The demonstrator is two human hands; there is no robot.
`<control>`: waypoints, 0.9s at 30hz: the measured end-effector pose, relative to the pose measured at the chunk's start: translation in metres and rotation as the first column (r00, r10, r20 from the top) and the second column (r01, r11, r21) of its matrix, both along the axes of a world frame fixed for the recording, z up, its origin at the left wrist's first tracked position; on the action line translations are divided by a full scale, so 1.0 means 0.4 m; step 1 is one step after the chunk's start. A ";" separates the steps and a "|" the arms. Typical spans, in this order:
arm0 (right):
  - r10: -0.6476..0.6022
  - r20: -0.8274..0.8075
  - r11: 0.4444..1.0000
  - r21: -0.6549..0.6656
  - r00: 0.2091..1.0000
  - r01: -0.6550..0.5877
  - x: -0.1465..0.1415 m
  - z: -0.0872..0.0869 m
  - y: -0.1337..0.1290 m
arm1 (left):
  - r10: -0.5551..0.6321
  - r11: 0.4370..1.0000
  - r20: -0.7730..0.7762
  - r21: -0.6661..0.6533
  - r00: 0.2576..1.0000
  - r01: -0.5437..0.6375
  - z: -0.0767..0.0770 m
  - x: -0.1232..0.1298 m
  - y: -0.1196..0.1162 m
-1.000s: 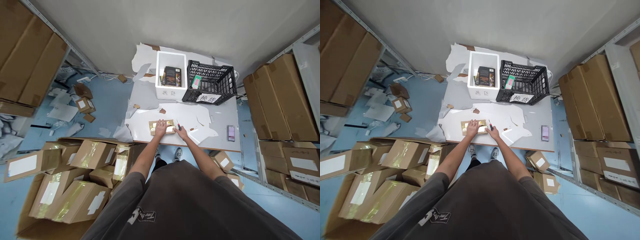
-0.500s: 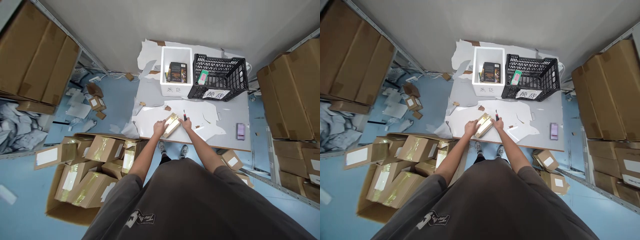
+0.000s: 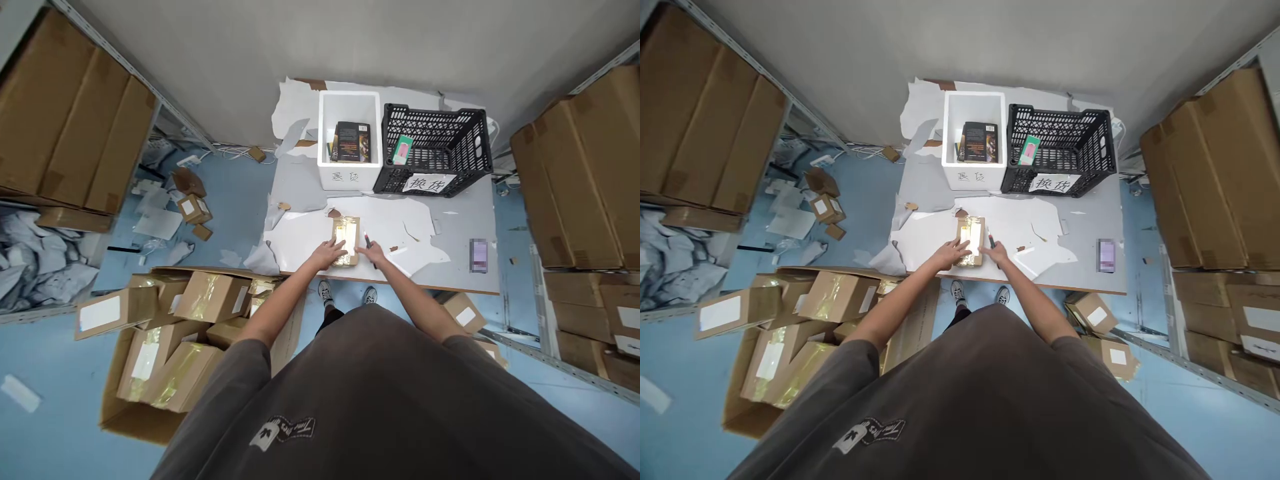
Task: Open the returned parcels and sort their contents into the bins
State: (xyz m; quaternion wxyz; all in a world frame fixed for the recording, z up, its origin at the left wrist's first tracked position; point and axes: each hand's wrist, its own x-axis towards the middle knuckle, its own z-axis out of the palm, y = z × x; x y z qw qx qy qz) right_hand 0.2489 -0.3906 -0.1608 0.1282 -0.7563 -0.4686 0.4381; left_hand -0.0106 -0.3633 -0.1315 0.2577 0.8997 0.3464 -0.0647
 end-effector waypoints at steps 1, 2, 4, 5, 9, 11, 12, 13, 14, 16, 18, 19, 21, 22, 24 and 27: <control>-0.069 -0.036 0.996 -0.054 0.997 0.067 -0.010 -0.006 -0.026 | -0.021 1.000 -0.005 0.004 1.000 0.021 -0.001 0.002 0.010; -0.143 -0.066 0.986 -0.093 0.988 0.137 -0.020 -0.012 -0.040 | -0.035 0.999 -0.018 0.019 0.999 0.035 -0.002 0.006 0.018; -0.213 -0.087 0.974 -0.104 0.973 0.204 -0.036 -0.025 -0.034 | -0.063 0.996 -0.060 0.053 0.996 0.066 -0.004 0.015 0.030; -0.216 -0.083 0.974 -0.082 0.973 0.210 -0.041 -0.031 -0.016 | -0.072 0.995 -0.080 0.067 0.994 0.077 -0.005 0.018 0.034; -0.104 -0.025 0.994 -0.033 0.994 0.103 -0.053 -0.057 0.093 | -0.024 0.998 -0.076 0.063 0.997 0.029 -0.009 0.019 0.035; -0.040 -0.001 0.998 -0.039 0.999 0.040 -0.062 -0.065 0.144 | 0.052 0.997 -0.079 0.053 0.995 -0.048 -0.010 0.021 0.024; -0.016 0.014 0.999 -0.037 1.000 0.017 -0.069 -0.067 0.165 | 0.098 0.994 -0.091 0.056 0.991 -0.093 -0.010 0.026 0.016; 0.005 0.030 0.999 -0.032 1.000 -0.004 -0.076 -0.066 0.183 | 0.147 0.988 -0.104 0.067 0.984 -0.140 -0.010 0.034 0.007; 0.027 0.048 0.999 -0.025 0.998 -0.026 -0.084 -0.062 0.197 | 0.196 0.979 -0.116 0.083 0.974 -0.187 -0.010 0.045 -0.004; 0.073 0.085 0.997 0.003 0.994 -0.073 -0.094 -0.048 0.212 | 0.283 0.956 -0.124 0.120 0.951 -0.268 -0.010 0.074 -0.026; 0.092 0.105 0.994 0.047 0.990 -0.097 -0.087 -0.026 0.208 | 0.340 0.933 -0.096 0.163 0.935 -0.322 -0.012 0.106 -0.046; 0.085 0.092 0.993 0.070 0.992 -0.091 -0.076 -0.013 0.198 | 0.359 0.923 -0.074 0.177 0.931 -0.342 -0.013 0.121 -0.054; 0.053 0.010 0.994 0.093 0.999 -0.054 -0.037 0.010 0.163 | 0.389 0.907 -0.030 0.184 0.921 -0.378 -0.018 0.143 -0.063; 0.043 -0.051 0.996 0.086 0.998 -0.039 -0.011 0.021 0.140 | 0.406 0.900 -0.018 0.177 0.914 -0.397 -0.021 0.150 -0.064; 0.078 -0.169 0.996 0.048 0.983 -0.071 0.043 0.038 0.091 | 0.435 0.890 -0.013 0.157 0.900 -0.428 -0.027 0.158 -0.060; 0.264 -0.252 0.962 -0.008 0.931 -0.274 0.109 0.056 0.037 | 0.451 0.886 -0.020 0.137 0.893 -0.444 -0.036 0.160 -0.051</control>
